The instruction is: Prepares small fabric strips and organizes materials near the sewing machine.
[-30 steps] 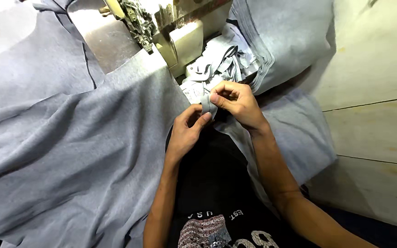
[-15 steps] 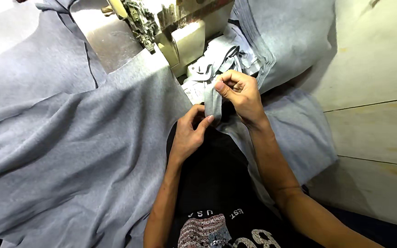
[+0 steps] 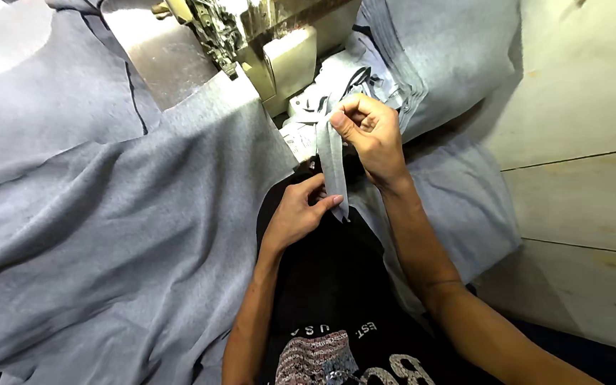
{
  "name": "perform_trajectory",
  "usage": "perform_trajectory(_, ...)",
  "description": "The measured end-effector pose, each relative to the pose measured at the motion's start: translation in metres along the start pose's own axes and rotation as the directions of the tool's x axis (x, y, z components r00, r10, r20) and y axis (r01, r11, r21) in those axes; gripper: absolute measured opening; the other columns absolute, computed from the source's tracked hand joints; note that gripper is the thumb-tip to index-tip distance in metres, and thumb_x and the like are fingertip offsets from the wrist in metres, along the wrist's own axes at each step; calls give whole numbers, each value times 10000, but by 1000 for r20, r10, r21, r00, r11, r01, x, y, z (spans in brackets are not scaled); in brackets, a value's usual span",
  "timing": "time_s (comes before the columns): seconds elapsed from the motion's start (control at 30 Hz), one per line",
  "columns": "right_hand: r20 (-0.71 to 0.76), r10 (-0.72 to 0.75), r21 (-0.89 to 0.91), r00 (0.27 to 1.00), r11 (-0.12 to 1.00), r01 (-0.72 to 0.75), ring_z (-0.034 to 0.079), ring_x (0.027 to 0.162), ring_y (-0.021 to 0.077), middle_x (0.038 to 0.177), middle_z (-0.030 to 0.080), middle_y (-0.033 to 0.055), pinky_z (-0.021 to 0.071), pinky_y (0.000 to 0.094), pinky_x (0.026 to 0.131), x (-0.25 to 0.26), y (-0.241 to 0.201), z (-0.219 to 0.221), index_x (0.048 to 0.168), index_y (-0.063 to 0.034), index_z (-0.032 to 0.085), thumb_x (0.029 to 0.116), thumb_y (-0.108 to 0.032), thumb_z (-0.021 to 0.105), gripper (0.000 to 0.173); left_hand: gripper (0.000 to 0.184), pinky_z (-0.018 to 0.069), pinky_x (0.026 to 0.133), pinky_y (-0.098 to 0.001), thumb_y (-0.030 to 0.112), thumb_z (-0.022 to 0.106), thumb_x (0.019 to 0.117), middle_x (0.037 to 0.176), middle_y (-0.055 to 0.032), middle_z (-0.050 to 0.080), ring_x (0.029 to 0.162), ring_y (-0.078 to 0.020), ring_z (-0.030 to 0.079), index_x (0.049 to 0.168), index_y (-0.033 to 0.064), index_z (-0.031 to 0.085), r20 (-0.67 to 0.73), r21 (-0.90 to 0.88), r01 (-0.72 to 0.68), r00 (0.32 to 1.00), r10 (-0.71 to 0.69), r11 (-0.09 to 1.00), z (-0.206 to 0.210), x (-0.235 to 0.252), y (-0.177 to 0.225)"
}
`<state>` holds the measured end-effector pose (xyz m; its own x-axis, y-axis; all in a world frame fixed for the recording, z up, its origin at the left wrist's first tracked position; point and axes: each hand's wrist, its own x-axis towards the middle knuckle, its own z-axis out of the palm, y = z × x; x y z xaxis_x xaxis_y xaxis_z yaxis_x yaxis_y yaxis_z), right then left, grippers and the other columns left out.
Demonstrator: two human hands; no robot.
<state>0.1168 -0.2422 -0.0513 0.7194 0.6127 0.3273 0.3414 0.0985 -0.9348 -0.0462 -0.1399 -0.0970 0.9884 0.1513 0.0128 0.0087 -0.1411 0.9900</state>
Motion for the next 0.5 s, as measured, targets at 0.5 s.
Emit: perform_trajectory(0.5, -195, -45, -152, 980, 988, 15, 575, 604, 40, 784, 666, 1, 479, 202, 538, 8, 8, -15, 1027, -14, 652, 1015, -110, 634, 98, 88, 627, 717, -306, 91, 739, 939, 878, -37, 751, 764, -131, 724, 1025, 78, 726, -55, -26, 90, 994, -91, 996, -11, -10, -9)
